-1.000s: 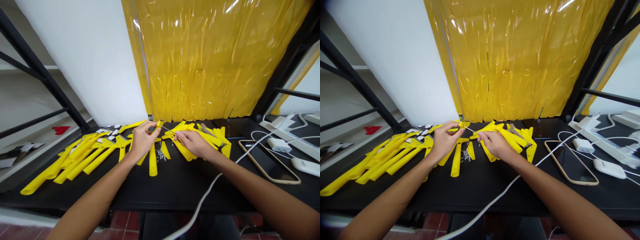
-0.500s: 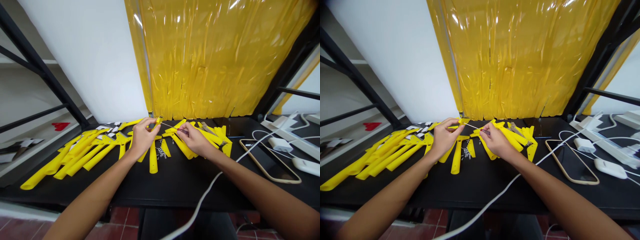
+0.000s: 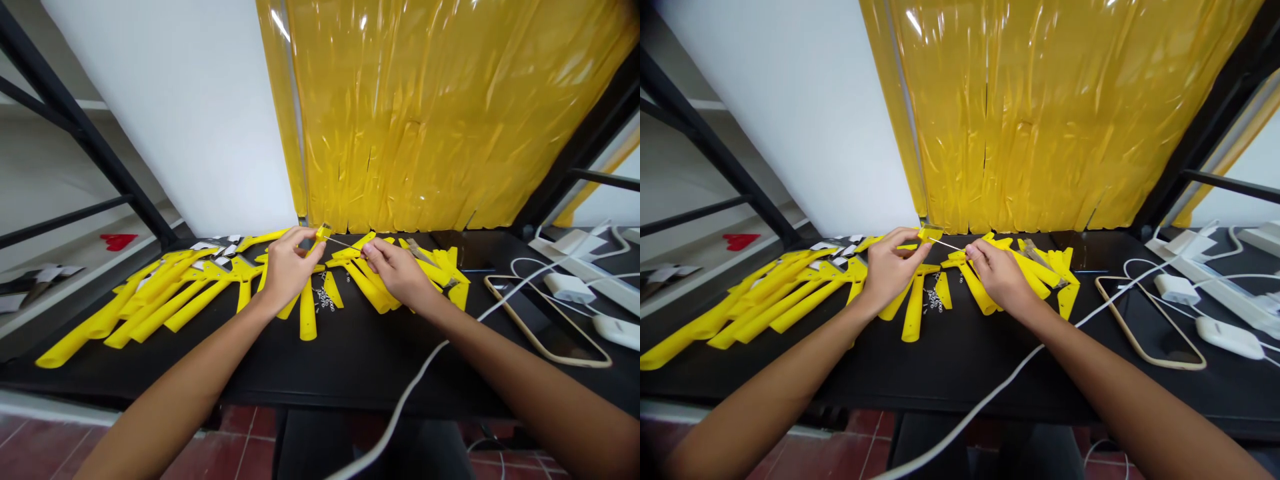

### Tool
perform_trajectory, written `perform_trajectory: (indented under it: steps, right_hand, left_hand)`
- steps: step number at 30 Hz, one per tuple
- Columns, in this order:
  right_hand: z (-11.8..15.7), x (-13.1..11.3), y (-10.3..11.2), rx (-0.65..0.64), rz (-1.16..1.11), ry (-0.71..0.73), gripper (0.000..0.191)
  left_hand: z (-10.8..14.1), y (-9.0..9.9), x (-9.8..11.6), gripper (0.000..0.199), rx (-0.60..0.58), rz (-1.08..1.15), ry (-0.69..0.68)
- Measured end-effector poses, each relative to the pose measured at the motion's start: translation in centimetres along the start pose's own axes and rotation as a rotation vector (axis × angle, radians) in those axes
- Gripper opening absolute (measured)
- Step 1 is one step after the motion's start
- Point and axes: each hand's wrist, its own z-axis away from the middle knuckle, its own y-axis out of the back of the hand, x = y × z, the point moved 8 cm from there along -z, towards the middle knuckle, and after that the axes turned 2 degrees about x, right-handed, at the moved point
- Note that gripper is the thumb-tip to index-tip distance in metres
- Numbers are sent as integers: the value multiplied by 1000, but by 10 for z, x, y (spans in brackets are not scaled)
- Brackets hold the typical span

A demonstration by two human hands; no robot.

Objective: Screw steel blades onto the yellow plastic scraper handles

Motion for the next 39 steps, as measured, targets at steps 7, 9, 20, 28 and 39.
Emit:
perform_trajectory:
  steps: [7,9,20,28,39]
  right_hand:
    - [5,-4,2,49,186,45,20]
    - [8,-14,3,64,316,133,24]
    - [17,6,-32,-281,-865,-555,34]
    - [39,-3,-64,-553,-1175,-756,36]
    - [16,-13,-27,-166,-458,-232,40]
  left_hand:
    - [1,-2,-5,10,-18,-6,35]
    - [2,-4,-6,9,-30,-6,41]
    - [2,8,14,20,34,-87,-188]
    - [5,17,34,28,80,-92,-366]
    - [6,7,20,20,60,-84,-194]
